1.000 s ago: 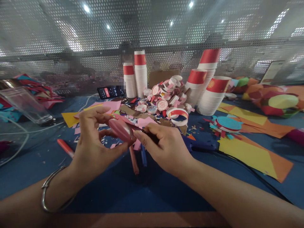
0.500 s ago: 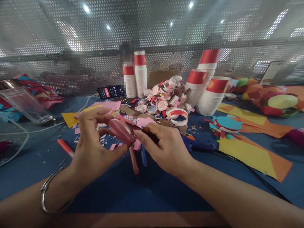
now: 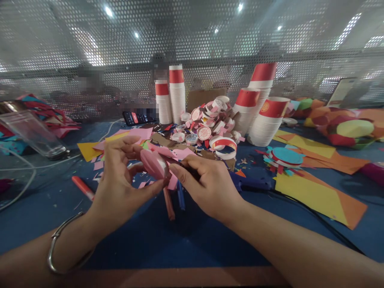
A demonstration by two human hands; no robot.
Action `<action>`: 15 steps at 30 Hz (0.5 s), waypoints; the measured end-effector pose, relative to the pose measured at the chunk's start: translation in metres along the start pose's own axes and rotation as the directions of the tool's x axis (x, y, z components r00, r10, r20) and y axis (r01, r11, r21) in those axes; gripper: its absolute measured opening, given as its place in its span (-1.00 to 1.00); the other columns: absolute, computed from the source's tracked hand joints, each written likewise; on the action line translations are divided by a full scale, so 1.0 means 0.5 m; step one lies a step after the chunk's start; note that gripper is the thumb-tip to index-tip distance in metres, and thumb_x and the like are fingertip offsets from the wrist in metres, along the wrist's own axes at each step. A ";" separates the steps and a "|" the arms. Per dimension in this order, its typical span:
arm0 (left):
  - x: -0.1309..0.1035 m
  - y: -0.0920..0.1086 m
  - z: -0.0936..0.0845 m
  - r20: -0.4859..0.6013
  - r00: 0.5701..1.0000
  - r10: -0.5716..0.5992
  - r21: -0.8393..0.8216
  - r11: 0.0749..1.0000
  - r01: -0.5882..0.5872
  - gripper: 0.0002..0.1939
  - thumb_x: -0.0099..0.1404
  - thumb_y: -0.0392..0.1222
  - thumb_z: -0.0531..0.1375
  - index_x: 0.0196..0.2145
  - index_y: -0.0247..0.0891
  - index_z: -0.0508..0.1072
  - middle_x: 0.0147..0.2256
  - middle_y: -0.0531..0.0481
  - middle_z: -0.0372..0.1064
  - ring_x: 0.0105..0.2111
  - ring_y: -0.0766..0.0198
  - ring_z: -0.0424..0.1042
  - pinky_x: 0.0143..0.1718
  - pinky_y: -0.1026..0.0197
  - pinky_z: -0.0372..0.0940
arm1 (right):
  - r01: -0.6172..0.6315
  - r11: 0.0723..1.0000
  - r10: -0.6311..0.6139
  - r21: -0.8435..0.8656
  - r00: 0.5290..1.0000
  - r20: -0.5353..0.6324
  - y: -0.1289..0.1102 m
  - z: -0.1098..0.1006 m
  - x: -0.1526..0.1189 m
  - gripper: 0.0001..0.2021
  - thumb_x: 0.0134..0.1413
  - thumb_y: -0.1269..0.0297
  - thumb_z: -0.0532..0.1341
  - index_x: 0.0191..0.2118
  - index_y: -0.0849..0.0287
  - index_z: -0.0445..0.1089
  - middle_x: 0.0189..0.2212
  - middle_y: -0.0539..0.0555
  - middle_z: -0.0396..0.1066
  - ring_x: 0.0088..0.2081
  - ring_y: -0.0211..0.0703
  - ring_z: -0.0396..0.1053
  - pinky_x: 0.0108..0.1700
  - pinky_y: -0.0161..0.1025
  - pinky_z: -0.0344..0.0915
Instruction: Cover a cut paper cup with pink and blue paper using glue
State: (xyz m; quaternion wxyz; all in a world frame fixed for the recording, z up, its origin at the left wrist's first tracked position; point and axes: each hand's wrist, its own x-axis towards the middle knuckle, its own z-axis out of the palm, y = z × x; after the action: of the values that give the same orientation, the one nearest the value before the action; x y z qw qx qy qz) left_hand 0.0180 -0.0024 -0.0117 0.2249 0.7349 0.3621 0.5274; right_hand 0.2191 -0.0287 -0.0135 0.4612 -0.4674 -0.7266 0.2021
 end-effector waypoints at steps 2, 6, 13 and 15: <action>0.003 -0.001 0.001 0.038 0.985 -0.169 -0.153 0.973 0.173 -0.17 0.00 -0.17 0.53 0.10 -0.09 0.15 0.02 -0.11 0.30 -0.04 0.09 0.46 -0.13 0.04 0.51 | 0.007 1.000 -0.007 -0.004 1.000 0.002 0.001 -0.001 0.000 -0.64 0.36 0.06 0.17 -0.41 0.18 0.41 -0.51 -0.01 0.31 -0.45 -0.25 0.23 -0.39 -0.23 0.15; 0.008 -0.002 0.005 0.178 0.892 -0.416 -0.369 0.812 0.452 -0.20 0.04 -0.10 0.52 0.10 -0.12 0.17 -0.12 -0.03 0.44 -0.16 0.16 0.54 -0.15 0.10 0.51 | 0.023 0.999 -0.023 -0.023 1.000 -0.002 0.001 0.001 0.002 -0.67 0.36 0.09 0.17 -0.39 0.17 0.41 -0.49 0.00 0.36 -0.45 -0.24 0.25 -0.40 -0.24 0.14; 0.012 0.007 0.013 0.273 0.857 -0.437 -0.549 0.661 0.511 -0.54 0.17 -0.18 0.46 -0.05 -0.20 0.38 -0.18 -0.04 0.57 -0.26 0.22 0.57 -0.11 0.14 0.47 | 0.006 0.999 -0.006 -0.036 1.000 0.005 0.005 0.002 0.003 -0.62 0.37 0.08 0.16 -0.47 0.15 0.29 -0.55 -0.06 0.18 -0.49 -0.28 0.12 -0.43 -0.24 0.08; 0.014 0.009 0.010 0.311 0.846 -0.433 -0.565 0.632 0.531 -0.66 0.18 -0.23 0.43 -0.11 -0.22 0.46 -0.19 -0.06 0.59 -0.28 0.23 0.57 -0.11 0.14 0.47 | -0.006 1.000 0.006 -0.029 1.000 0.015 0.005 0.000 0.003 -0.61 0.37 0.06 0.15 -0.47 0.16 0.29 -0.54 -0.06 0.19 -0.48 -0.28 0.14 -0.41 -0.24 0.10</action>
State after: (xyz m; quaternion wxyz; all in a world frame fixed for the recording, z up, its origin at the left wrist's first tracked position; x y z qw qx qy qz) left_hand 0.0254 0.0006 -0.0059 0.6165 0.5276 0.3295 0.4826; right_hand 0.2201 -0.0263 -0.0148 0.4482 -0.4747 -0.7315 0.1967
